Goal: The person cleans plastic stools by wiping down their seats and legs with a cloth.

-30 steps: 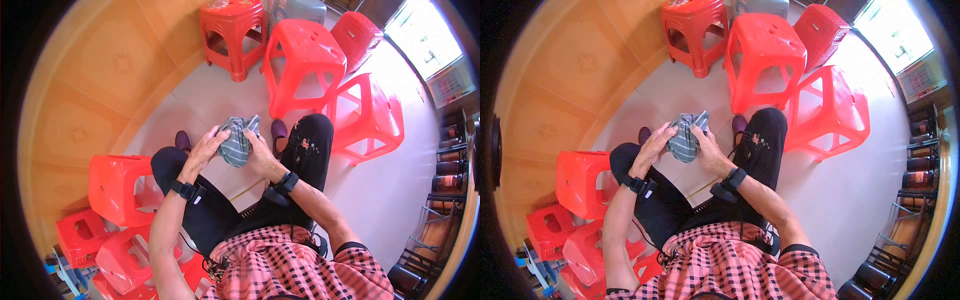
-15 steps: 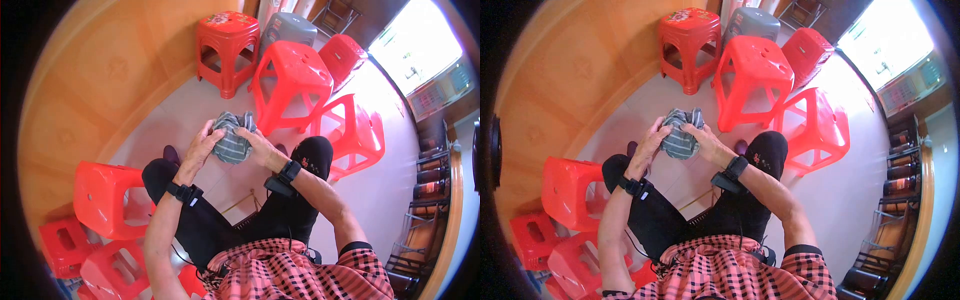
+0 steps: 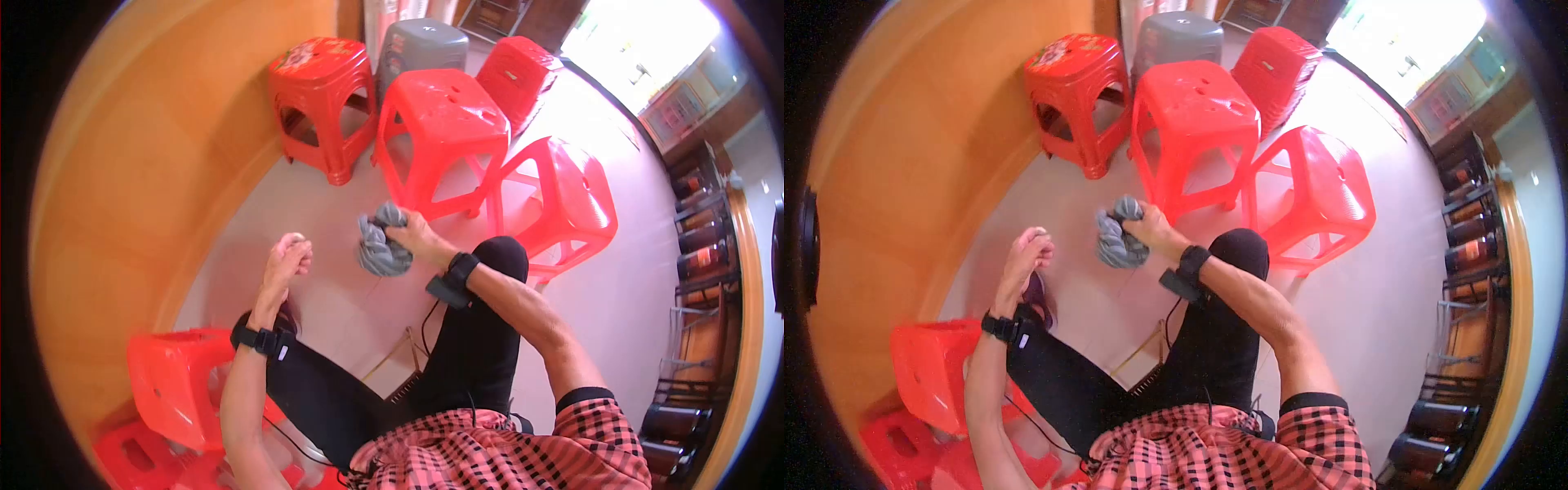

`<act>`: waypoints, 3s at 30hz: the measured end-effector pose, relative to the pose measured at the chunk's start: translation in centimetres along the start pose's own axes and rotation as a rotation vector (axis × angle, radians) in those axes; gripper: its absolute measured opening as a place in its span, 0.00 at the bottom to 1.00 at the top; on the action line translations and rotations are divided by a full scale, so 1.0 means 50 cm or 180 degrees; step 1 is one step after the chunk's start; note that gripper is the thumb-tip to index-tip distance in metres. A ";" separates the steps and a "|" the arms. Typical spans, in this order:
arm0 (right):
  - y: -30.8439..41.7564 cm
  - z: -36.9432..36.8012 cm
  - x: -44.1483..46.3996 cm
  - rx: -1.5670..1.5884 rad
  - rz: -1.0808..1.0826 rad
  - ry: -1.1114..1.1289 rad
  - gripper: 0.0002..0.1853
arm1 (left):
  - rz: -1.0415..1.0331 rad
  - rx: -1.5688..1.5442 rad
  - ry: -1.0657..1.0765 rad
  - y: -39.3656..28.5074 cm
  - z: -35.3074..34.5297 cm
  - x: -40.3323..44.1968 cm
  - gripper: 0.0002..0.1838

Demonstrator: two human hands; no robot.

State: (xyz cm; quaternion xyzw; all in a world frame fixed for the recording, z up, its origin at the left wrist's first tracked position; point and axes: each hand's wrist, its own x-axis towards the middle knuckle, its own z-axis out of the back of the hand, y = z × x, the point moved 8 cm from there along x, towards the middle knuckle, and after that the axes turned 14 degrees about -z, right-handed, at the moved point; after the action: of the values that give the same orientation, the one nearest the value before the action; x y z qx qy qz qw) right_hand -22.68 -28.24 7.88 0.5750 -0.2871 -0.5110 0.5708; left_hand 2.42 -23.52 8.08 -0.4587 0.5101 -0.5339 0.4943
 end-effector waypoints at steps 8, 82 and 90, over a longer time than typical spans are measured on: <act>-0.066 0.040 -0.029 0.1756 -0.0587 -0.1092 0.15 | -0.0460 0.0883 0.0572 -0.083 -0.076 0.155 0.20; 0.167 0.026 -0.169 -0.2731 0.1747 -0.1314 0.27 | -0.0471 -0.0809 -0.1427 0.036 -0.129 -0.136 0.26; 0.210 -0.006 -0.034 -0.3121 0.1819 -0.1037 0.20 | -0.0537 -0.0982 -0.1307 0.046 -0.122 -0.137 0.28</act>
State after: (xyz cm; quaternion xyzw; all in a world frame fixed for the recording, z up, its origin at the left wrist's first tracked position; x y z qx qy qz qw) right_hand -20.29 -28.49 18.25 0.0580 -0.2449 -0.4917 0.8336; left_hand -2.88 -16.11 5.54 -0.6681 0.4345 -0.3850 0.4655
